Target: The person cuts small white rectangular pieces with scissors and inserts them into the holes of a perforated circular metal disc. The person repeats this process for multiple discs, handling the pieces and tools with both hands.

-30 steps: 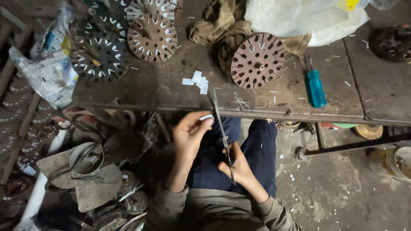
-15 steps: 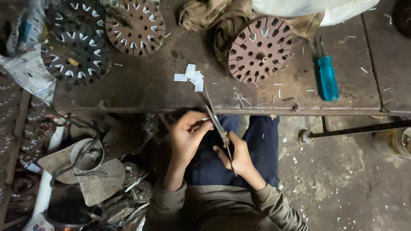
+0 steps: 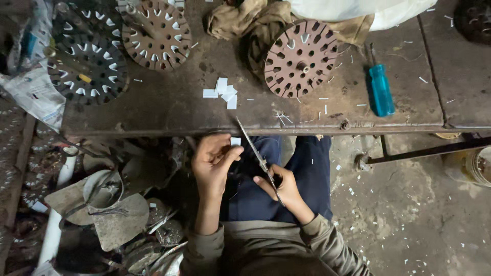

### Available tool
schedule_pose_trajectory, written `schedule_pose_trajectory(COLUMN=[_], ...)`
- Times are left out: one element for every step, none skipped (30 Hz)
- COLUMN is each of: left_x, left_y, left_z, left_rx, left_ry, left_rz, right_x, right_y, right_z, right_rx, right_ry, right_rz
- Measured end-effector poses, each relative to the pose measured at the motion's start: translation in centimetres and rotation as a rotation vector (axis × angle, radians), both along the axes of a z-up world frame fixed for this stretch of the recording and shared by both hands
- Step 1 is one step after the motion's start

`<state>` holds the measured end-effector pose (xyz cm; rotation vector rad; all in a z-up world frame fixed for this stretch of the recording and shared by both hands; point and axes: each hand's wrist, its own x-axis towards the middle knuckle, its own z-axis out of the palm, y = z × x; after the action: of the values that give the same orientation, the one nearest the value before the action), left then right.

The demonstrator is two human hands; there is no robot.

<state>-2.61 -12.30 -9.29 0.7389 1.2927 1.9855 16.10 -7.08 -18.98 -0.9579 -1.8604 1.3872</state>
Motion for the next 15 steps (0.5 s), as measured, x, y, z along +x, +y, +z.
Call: schedule_pose_trajectory(left_x=[0.0, 0.0, 0.1, 0.3, 0.4, 0.5, 0.6, 0.7, 0.7, 0.7, 0.7, 0.7, 0.5, 0.3, 0.1], left_y=[-0.1, -0.1, -0.1, -0.1, 0.0, 0.0, 0.0, 0.0, 0.1, 0.0, -0.1, 0.0, 0.0, 0.0, 0.0], left_z=[0.0, -0.2, -0.3, -0.5, -0.7, -0.8, -1.0, -1.0, -1.1, -1.0, -0.9, -0.8, -0.6, -0.4, -0.2], left_rx=[0.003, 0.014, 0.025, 0.032, 0.027, 0.021, 0.014, 0.017, 0.019, 0.02, 0.037, 0.056, 0.074, 0.083, 0.093], left_ry=[-0.065, -0.064, -0.062, -0.063, -0.07, -0.078, -0.086, -0.085, -0.083, -0.081, -0.059, -0.034, -0.009, -0.007, -0.006], left_rz=[0.003, -0.023, -0.048, -0.074, -0.074, -0.071, -0.068, -0.062, -0.056, -0.047, -0.043, -0.039, -0.035, -0.052, -0.069], right_x=[0.1, 0.2, 0.2, 0.4, 0.5, 0.8, 1.0, 1.3, 1.6, 1.9, 2.3, 2.6, 3.2, 3.7, 4.1], right_y=[0.0, 0.0, 0.1, 0.0, -0.1, -0.2, -0.3, -0.4, -0.5, -0.6, -0.8, -0.9, -1.1, -1.3, -1.6], right_z=[-0.2, -0.4, -0.6, -0.8, -1.1, -1.2, -1.3, -1.4, -1.4, -1.4, -1.3, -1.1, -0.9, -0.7, -0.6], right_rx=[-0.019, -0.037, -0.052, -0.069, -0.087, -0.082, -0.077, -0.073, -0.133, -0.195, -0.257, -0.26, -0.263, -0.265, -0.31], right_ry=[0.001, 0.001, 0.01, 0.015, 0.021, 0.033, 0.046, 0.06, 0.096, 0.133, 0.17, 0.153, 0.137, 0.118, 0.143], right_rz=[0.005, 0.01, 0.014, 0.017, 0.019, 0.038, 0.058, 0.079, 0.116, 0.156, 0.196, 0.223, 0.25, 0.275, 0.319])
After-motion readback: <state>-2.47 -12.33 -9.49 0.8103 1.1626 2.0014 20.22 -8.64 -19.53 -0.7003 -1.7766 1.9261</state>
